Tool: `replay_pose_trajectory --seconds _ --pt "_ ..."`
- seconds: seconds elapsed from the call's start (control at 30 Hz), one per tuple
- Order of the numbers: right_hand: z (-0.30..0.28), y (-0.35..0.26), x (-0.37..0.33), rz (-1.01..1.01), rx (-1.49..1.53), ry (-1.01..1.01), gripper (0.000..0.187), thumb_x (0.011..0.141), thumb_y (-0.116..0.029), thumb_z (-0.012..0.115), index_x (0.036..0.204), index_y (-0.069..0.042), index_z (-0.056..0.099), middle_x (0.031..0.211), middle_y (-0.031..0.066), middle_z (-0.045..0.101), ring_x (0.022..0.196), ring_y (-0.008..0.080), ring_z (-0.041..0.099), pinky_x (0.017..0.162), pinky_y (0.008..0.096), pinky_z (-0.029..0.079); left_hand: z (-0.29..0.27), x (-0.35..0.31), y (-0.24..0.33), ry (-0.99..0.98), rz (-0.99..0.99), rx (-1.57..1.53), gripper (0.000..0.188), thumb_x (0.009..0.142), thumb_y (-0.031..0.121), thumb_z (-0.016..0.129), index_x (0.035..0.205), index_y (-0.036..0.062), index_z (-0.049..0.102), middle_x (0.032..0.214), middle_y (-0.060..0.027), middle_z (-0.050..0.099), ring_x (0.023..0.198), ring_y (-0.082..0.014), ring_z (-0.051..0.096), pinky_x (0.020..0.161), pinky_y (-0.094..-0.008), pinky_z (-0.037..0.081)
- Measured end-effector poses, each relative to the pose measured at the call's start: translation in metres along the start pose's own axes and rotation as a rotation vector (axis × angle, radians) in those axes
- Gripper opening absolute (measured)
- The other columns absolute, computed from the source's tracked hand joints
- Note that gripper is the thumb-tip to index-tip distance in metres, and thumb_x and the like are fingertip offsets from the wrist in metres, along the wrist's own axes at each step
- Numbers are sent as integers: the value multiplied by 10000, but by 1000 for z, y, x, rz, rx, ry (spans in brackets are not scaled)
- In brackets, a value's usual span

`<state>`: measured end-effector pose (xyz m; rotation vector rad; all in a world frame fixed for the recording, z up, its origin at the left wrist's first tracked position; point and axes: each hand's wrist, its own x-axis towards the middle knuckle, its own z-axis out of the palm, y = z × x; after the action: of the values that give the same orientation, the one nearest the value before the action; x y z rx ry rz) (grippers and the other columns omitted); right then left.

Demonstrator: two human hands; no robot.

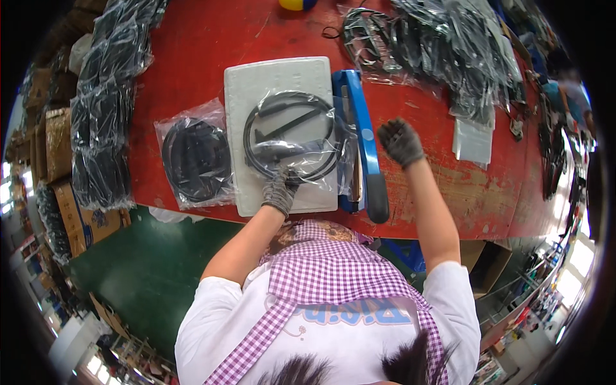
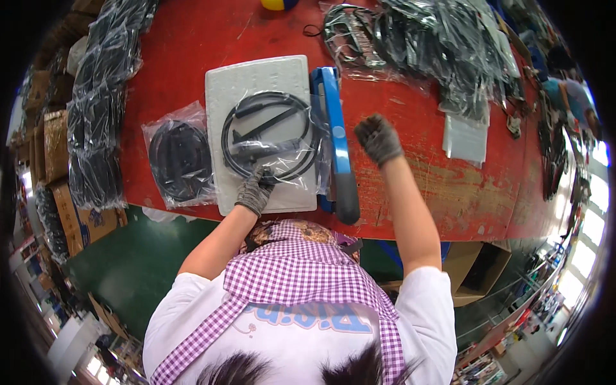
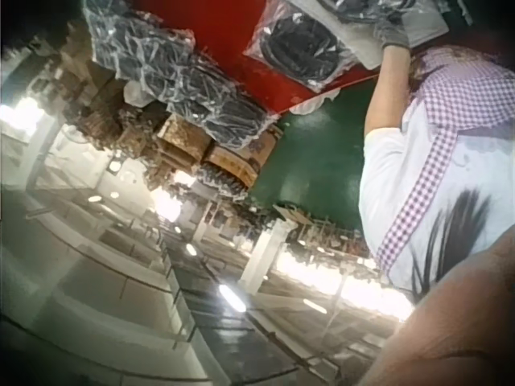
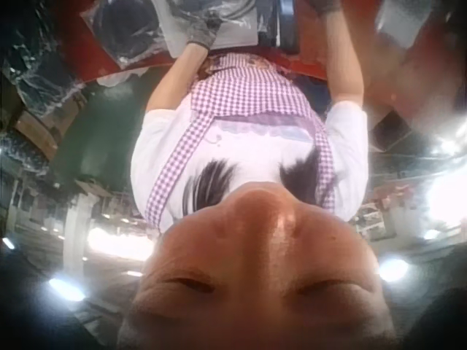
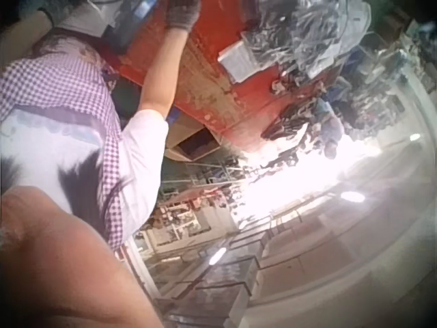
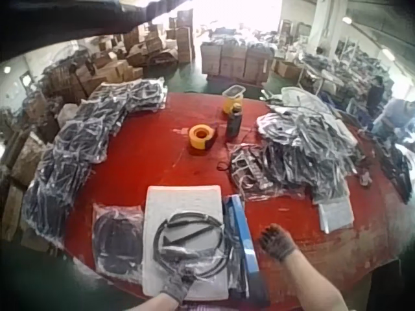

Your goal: The person places coiled black cables into clear plastic bags and seals them using a handheld heat sealer. They repeatedly pick up cables, insert them into bags, and press the sealer to close the packaging, stacking the finished units on the table.

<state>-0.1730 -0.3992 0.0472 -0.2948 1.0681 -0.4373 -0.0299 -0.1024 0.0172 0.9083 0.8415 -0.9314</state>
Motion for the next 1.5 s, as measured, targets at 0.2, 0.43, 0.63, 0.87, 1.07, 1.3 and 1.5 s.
replay_pose_trajectory --seconds 0.2,0.43,0.63,0.87,1.07,1.3,1.5 --pt "25 -32 191 283 233 385 413 802 -314 481 1068 -2 436 1039 197 499 978 307 496 830 389 448 2 4 74 72 450 503 191 770 77 576 944 40 507 819 -63 577 649 -140 560 519 -263 473" --pt "66 -37 291 227 105 46 239 820 -278 487 987 -112 533 944 75 576 861 194 535 751 330 442 -24 -31 250 -7 768 899 156 816 84 512 960 49 560 804 -10 575 709 -84 551 631 -203 465" --pt "31 -41 296 290 -42 228 156 809 -273 500 850 -140 572 747 24 568 662 164 521 684 325 450 -68 -21 354 76 358 948 186 812 112 528 988 70 568 775 34 571 675 -52 532 589 -197 440" --pt "99 -110 193 -104 96 -101 165 816 -163 420 862 -73 551 754 65 581 587 161 538 471 253 439 -123 53 338 510 885 1560 311 757 257 563 1009 76 552 936 -141 578 847 -278 560 740 -360 439" --pt "188 -173 53 -1511 -1433 -259 135 772 -140 484 869 -48 501 777 86 570 694 198 530 606 293 438 1 -22 247 193 1236 1596 303 770 256 551 1039 117 532 1054 -144 516 892 -309 536 777 -374 431" --pt "223 -85 -170 -167 -262 -695 154 785 -180 549 813 -30 563 736 97 598 676 209 587 603 302 501 68 -52 59 -713 -359 376 497 783 414 533 1060 3 486 962 -135 556 902 -256 539 795 -408 460" --pt "138 -12 -261 39 -548 -676 223 752 -260 584 770 -39 557 642 70 544 533 168 530 484 264 419 29 -81 51 -860 -633 -107 555 811 427 445 1211 48 379 1152 -150 465 983 -264 499 823 -397 428"
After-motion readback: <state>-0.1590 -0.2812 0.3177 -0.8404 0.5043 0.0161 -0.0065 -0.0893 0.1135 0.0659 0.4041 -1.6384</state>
